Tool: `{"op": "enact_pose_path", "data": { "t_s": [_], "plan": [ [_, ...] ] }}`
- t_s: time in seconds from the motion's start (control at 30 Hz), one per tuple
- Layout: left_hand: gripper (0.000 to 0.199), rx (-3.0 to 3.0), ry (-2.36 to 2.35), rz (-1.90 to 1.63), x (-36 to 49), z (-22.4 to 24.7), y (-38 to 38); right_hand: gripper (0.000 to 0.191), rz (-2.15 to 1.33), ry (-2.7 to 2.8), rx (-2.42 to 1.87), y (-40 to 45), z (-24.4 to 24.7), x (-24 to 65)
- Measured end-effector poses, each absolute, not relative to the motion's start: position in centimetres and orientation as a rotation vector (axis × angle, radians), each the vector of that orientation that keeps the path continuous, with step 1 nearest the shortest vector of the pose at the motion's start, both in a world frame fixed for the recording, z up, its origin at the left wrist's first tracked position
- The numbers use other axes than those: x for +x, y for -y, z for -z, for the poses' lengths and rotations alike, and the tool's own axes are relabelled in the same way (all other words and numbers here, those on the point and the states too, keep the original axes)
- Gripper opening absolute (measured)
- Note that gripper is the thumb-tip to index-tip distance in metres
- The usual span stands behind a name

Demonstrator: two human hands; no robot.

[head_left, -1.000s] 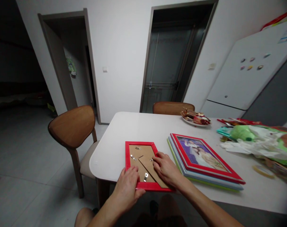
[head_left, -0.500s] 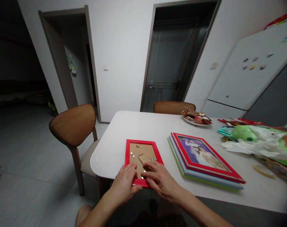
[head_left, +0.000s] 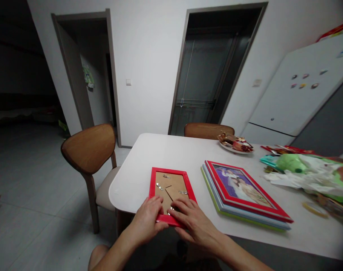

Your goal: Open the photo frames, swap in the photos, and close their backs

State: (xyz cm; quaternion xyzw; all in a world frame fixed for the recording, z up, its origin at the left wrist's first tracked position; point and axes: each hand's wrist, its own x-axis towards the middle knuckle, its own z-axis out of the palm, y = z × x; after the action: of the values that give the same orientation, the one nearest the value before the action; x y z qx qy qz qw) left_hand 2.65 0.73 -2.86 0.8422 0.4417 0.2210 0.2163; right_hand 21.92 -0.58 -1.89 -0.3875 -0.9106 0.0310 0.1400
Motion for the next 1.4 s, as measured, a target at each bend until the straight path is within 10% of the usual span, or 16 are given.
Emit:
{"op": "enact_pose_path", "data": {
  "t_s": [1.4],
  "plan": [
    [0.027,2.291,-1.233,-0.583,1.7,2.2,0.4,0.023,-0.202,2.04,-1.797,-11.8,3.6,18.7]
  ]
}}
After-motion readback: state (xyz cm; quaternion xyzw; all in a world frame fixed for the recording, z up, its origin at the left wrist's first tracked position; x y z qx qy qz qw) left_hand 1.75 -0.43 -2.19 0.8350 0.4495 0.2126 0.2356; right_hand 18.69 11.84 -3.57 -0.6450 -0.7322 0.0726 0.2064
